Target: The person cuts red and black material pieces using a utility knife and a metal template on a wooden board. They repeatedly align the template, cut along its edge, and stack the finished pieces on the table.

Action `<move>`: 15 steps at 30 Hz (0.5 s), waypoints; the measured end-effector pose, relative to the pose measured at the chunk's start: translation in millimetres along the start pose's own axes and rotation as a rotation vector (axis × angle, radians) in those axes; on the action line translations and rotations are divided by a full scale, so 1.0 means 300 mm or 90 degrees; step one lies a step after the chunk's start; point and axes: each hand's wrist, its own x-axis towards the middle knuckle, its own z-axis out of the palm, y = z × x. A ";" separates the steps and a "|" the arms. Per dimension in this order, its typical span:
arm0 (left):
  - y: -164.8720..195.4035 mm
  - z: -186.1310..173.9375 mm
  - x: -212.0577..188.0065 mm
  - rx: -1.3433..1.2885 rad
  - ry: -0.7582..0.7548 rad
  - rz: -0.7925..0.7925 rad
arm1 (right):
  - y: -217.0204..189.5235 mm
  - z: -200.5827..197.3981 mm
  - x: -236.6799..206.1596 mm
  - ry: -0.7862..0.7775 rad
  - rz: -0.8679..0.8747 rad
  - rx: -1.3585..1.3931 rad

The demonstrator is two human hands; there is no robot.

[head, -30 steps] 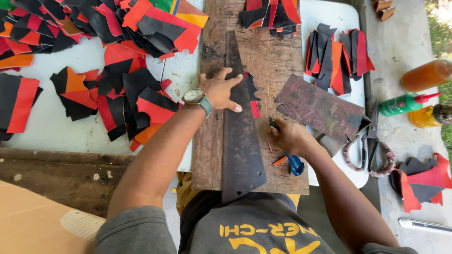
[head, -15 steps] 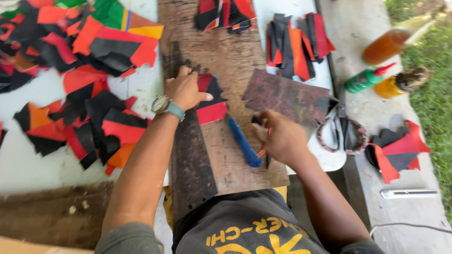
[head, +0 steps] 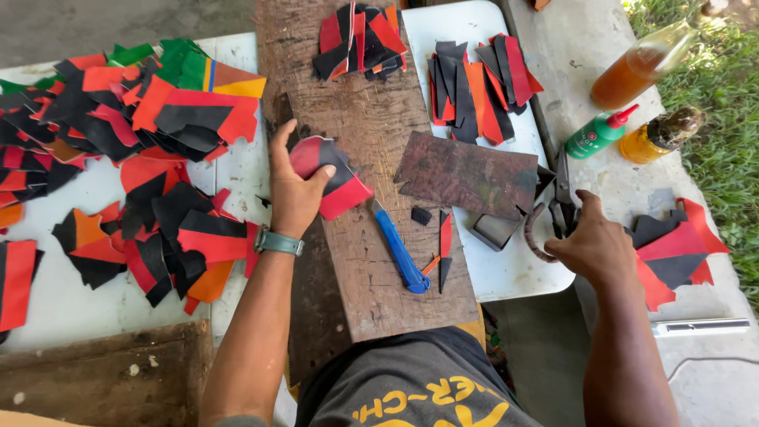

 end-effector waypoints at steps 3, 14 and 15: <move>0.020 -0.050 0.042 0.002 0.046 -0.017 | 0.046 -0.021 -0.005 -0.025 -0.004 0.192; 0.282 -0.041 0.082 -0.212 -0.174 -0.006 | 0.093 0.067 -0.155 -0.032 -0.308 0.719; 0.316 -0.039 0.076 -0.173 -0.175 -0.022 | 0.053 0.077 -0.175 -0.073 -0.303 0.725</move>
